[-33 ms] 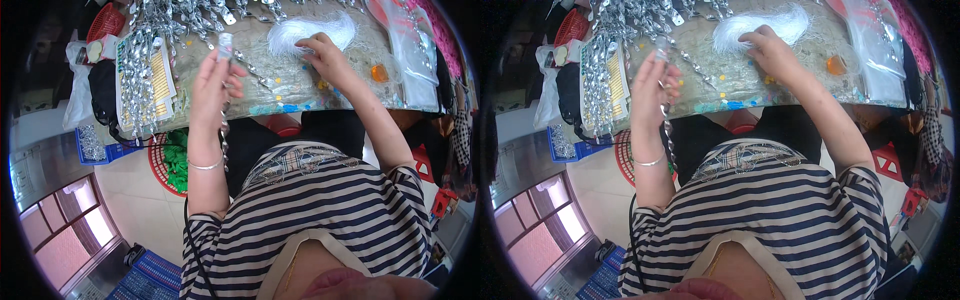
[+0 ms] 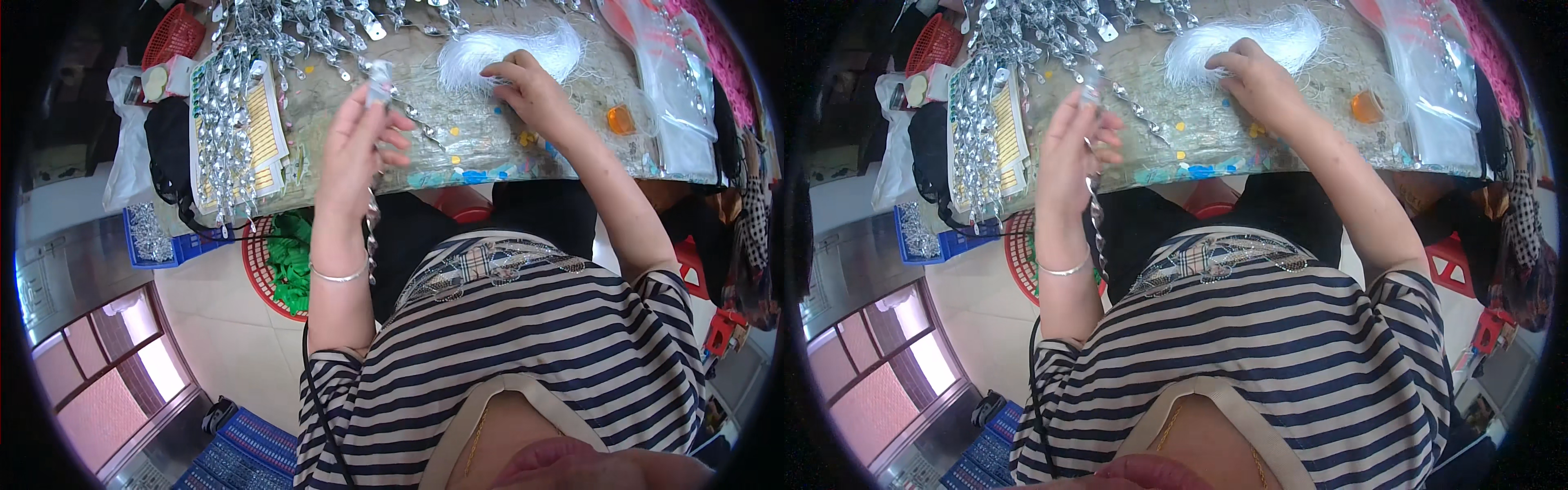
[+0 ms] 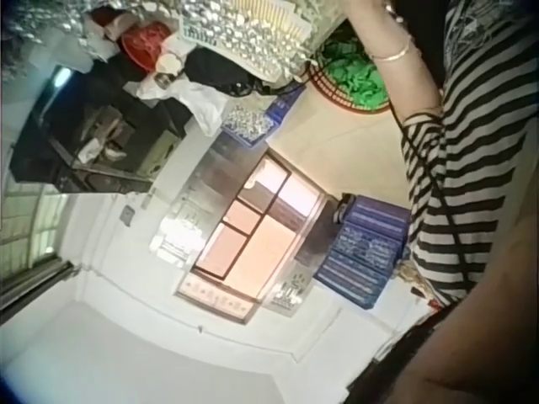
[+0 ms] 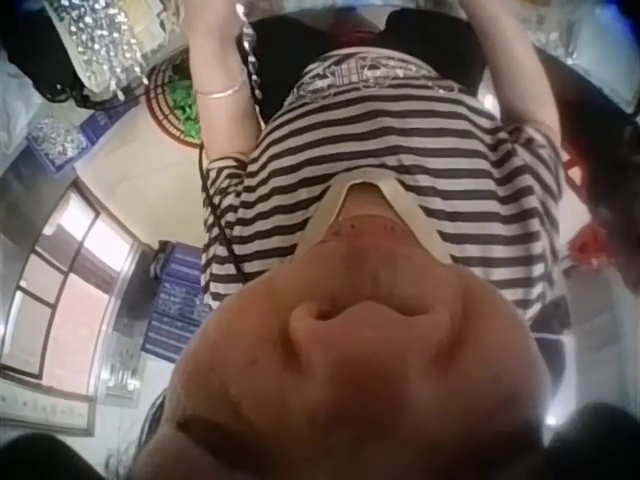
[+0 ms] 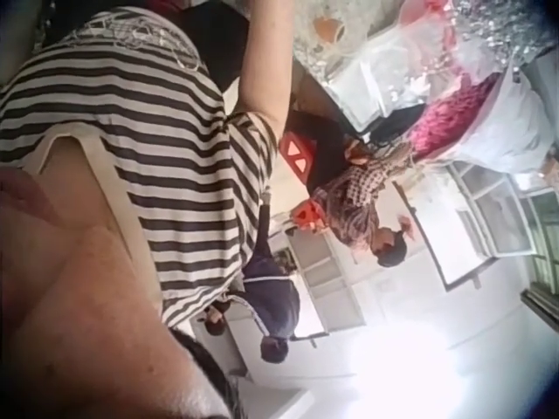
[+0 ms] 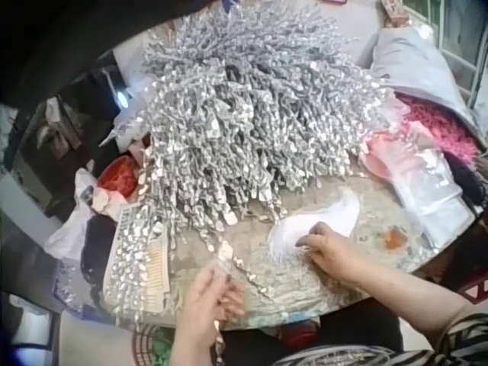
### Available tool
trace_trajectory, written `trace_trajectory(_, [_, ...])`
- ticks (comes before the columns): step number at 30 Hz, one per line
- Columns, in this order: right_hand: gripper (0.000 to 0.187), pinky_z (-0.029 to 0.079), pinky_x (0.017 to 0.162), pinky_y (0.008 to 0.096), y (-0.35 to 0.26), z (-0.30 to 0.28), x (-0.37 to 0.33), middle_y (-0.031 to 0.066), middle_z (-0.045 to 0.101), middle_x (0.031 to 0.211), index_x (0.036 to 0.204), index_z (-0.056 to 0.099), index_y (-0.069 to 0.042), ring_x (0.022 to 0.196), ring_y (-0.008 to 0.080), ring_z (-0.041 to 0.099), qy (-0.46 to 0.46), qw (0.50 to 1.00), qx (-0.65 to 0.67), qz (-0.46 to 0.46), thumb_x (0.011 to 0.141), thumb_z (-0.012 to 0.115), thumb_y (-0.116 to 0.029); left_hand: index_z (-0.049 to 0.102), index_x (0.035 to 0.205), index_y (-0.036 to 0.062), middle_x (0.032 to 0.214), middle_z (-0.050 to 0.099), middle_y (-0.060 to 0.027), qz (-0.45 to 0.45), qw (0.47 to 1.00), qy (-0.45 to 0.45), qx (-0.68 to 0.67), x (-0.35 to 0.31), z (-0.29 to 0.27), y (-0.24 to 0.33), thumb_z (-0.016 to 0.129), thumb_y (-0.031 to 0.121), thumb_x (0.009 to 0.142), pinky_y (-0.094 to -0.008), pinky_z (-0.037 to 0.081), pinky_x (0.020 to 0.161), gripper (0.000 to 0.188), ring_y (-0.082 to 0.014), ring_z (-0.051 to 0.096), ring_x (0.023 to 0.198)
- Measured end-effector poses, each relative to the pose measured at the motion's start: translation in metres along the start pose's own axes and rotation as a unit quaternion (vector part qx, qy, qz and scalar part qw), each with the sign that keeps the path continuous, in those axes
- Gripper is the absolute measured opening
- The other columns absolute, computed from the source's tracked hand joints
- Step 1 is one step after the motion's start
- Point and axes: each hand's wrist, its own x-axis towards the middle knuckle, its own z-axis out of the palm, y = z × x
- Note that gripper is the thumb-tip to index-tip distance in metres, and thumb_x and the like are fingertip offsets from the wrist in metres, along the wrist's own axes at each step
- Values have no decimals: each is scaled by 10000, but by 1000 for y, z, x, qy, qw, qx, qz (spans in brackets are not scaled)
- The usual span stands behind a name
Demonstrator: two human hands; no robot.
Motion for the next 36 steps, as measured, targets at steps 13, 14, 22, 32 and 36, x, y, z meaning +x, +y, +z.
trace_trajectory(13, [90,404,728,243,-4,-11,-5,17,540,942,895,619,-50,865,124,524,-50,992,117,24,848,612,-126,505,1168,14,866,612,-42,-67,997,-13,28,-23,11,-31,470,159,936,-156,364,464,276,-30,534,635])
trace_trajectory(14, [86,389,725,234,-9,-15,-6,3,546,950,892,623,-57,866,106,511,-52,989,131,44,856,609,-134,505,1168,14,866,612,-42,-67,997,-13,27,-23,13,-31,470,159,936,-156,364,464,276,-30,534,635])
trace_trajectory(22, [109,389,793,248,-43,-34,-9,-2,577,979,883,622,-64,901,106,521,-46,982,180,30,853,617,-168,581,1133,59,749,586,17,0,995,41,86,-14,44,-18,596,166,880,-141,321,447,276,-5,440,529])
trace_trajectory(32, [105,389,792,249,-49,-22,-9,5,567,953,863,605,-39,914,108,517,-72,977,200,14,838,622,-139,651,929,20,713,590,18,37,992,32,120,7,57,-21,676,198,822,-204,396,564,210,-43,483,631])
trace_trajectory(36, [110,398,823,268,-50,-22,-9,23,565,970,888,609,-37,941,145,530,-83,974,208,25,835,619,-132,661,904,1,689,579,27,29,990,51,125,4,55,-20,682,190,818,-194,383,558,209,-32,466,619])
